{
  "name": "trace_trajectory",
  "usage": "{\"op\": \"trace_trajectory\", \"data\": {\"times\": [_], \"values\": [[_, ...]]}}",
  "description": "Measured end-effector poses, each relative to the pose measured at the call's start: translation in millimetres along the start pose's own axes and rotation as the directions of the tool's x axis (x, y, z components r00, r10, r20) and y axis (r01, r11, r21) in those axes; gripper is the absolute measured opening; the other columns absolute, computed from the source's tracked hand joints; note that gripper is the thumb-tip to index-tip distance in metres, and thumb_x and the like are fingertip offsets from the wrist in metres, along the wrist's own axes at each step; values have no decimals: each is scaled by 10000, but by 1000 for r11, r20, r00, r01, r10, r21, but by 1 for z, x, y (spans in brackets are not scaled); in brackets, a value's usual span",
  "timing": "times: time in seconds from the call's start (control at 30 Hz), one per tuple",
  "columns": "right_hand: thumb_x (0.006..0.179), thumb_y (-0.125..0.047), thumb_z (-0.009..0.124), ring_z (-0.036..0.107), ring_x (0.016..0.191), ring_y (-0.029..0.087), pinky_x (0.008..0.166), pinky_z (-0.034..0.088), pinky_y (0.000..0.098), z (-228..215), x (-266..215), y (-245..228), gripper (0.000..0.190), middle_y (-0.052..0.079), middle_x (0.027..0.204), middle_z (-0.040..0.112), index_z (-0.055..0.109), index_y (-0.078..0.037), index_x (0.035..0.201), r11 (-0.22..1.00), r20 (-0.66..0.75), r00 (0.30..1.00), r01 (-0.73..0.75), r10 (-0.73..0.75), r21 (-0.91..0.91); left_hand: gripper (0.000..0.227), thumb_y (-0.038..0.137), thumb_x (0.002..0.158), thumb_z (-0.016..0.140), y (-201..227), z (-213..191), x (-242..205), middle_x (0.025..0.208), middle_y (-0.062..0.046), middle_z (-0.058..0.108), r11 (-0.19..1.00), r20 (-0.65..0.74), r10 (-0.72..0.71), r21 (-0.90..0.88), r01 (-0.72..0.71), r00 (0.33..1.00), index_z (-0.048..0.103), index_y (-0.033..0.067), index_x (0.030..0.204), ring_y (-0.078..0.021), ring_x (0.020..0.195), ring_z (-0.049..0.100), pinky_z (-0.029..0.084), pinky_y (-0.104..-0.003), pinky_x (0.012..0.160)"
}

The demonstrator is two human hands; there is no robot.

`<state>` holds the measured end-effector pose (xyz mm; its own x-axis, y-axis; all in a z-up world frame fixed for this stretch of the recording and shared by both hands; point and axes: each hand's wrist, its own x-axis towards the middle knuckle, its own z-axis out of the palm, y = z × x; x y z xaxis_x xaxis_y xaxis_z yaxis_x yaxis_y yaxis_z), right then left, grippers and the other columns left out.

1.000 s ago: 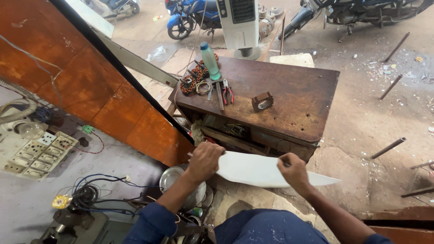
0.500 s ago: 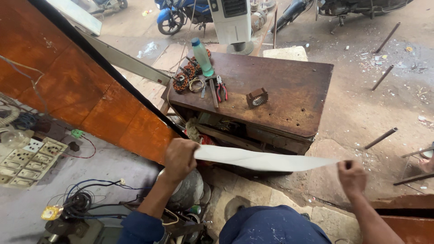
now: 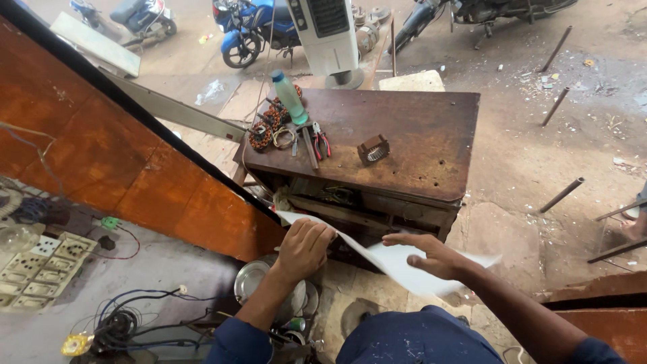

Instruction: The person cuts a white plastic sheet into a long strip using scissors. They then fold the strip and cut it into smaller pieces, placing the cut pieces on the workbench.

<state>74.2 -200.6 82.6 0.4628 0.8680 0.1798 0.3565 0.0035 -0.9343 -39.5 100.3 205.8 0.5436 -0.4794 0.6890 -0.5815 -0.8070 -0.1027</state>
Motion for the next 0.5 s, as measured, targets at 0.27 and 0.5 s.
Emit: {"op": "trace_trajectory", "data": {"times": [0.27, 0.5], "values": [[864, -282, 756, 670, 1109, 329, 966, 512, 420, 55, 24, 4, 455, 164, 1196, 718, 668, -85, 1265, 898, -203, 975, -165, 87, -408, 231, -4, 777, 650, 19, 11, -32, 922, -116, 636, 997, 101, -83, 2, 83, 991, 627, -6, 1007, -261, 821, 631, 518, -400, 817], [905, -157, 711, 722, 842, 299, 756, 570, 404, 54, 24, 44, 162, 107, 975, 763, 771, -91, 1041, 827, -512, 840, -153, -180, -542, 234, -2, 793, 626, 10, 9, -84, 943, -102, 674, 959, 128, -280, 79, 271, 951, 644, 12, 1026, -265, 850, 670, 514, -418, 858]]}}
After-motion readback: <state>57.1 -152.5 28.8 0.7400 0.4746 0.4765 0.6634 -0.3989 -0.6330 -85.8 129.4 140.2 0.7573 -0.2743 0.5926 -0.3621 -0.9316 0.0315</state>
